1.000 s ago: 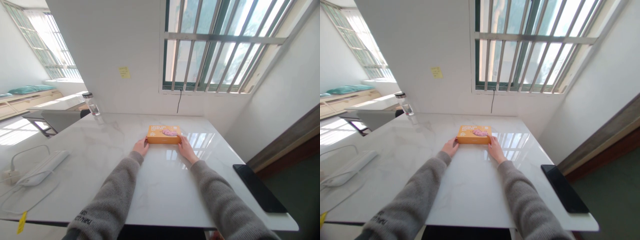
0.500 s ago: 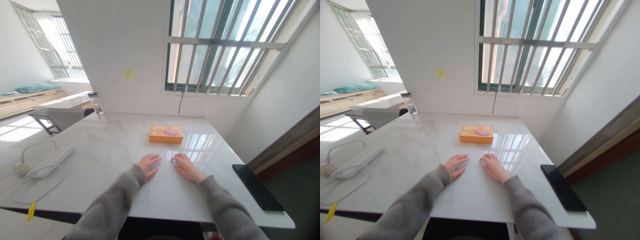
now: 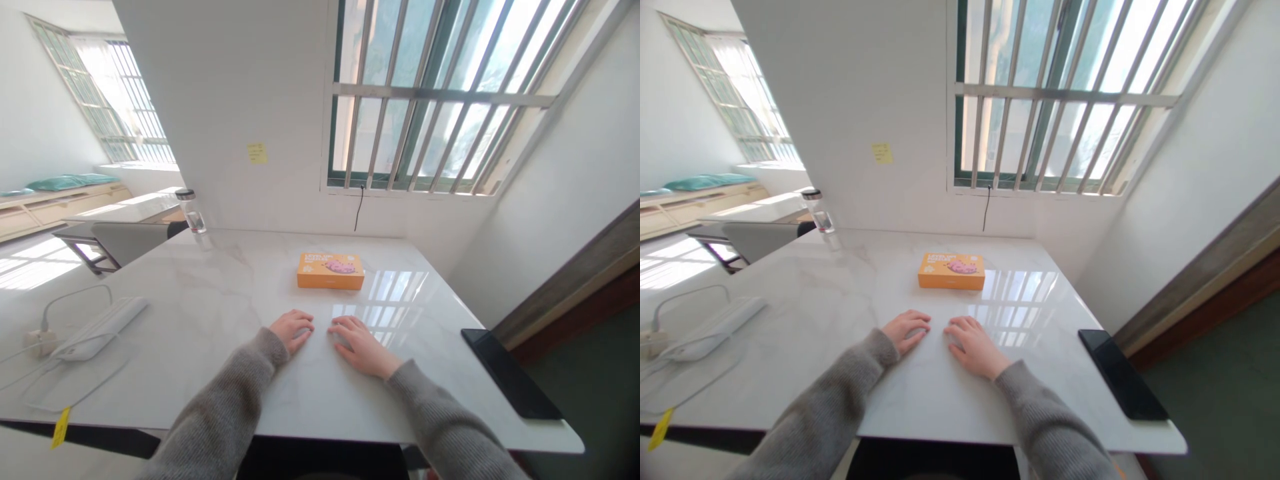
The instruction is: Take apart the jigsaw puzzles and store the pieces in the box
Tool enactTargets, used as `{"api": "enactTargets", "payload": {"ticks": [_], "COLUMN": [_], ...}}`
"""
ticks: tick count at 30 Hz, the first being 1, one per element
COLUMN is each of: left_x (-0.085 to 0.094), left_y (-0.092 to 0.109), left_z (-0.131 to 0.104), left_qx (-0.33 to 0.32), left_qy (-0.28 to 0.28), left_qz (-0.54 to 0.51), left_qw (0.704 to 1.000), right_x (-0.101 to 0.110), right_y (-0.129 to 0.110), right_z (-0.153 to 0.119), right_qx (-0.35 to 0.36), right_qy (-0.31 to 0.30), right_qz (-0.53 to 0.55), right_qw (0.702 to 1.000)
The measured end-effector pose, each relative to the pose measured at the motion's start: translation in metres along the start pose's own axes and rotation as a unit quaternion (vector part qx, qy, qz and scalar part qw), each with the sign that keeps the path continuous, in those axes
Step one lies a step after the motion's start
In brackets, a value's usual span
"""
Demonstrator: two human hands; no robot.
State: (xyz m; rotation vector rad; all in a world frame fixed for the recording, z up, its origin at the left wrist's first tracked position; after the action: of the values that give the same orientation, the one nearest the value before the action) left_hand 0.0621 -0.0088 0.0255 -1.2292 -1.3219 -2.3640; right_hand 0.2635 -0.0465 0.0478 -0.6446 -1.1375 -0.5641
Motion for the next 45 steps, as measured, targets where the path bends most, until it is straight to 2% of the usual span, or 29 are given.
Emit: {"api": "enactTargets", "payload": {"ticks": [8,14,24,28,32,36,38,40,43,45], "left_x": [-0.002,-0.001,-0.001,-0.001,0.000,-0.004,-0.006,-0.006,-0.002,0.008], "left_y": [0.007,0.007,0.007,0.006,0.005,-0.001,-0.008,-0.018,-0.038,-0.054], "left_z": [-0.001,-0.001,-0.001,0.000,0.001,0.000,0.001,0.004,0.015,0.025], "left_qx": [-0.009,-0.006,-0.010,-0.004,0.000,-0.008,-0.004,0.007,0.037,0.067], "left_qy": [-0.005,-0.019,-0.011,-0.012,-0.014,-0.012,0.020,0.073,0.155,0.224], "left_qz": [0.006,0.002,-0.010,-0.012,-0.010,-0.025,-0.047,-0.082,-0.142,-0.171], "left_qw": [1.000,1.000,1.000,1.000,1.000,1.000,0.999,0.994,0.977,0.957], "right_x": [-0.003,-0.002,0.000,0.002,0.002,0.001,0.000,-0.001,-0.004,-0.006], "right_y": [0.016,0.014,0.013,0.014,0.040,0.095,0.119,0.135,0.145,0.146], "right_z": [0.000,-0.001,-0.001,-0.002,0.003,0.015,0.021,0.028,0.036,0.039], "right_qx": [-0.021,-0.023,-0.024,-0.014,-0.053,-0.199,-0.268,-0.307,-0.318,-0.312], "right_qy": [-0.015,-0.014,-0.010,0.008,0.071,0.194,0.242,0.268,0.280,0.279], "right_qz": [0.057,0.062,0.065,0.085,0.143,0.185,0.179,0.168,0.157,0.155], "right_qw": [0.998,0.998,0.998,0.996,0.986,0.942,0.915,0.898,0.892,0.895]}}
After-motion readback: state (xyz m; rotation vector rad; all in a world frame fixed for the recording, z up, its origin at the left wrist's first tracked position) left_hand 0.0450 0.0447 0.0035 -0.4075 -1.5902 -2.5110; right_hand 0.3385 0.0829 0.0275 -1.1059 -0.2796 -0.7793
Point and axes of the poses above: each hand's wrist, its own z-axis towards the middle knuckle, its own x-axis out of the back of the hand, y = z × x, the point moved 5 cm from there along z, towards the middle knuckle, and after that the axes turned 15 degrees about -z, right-handed, at the moved point
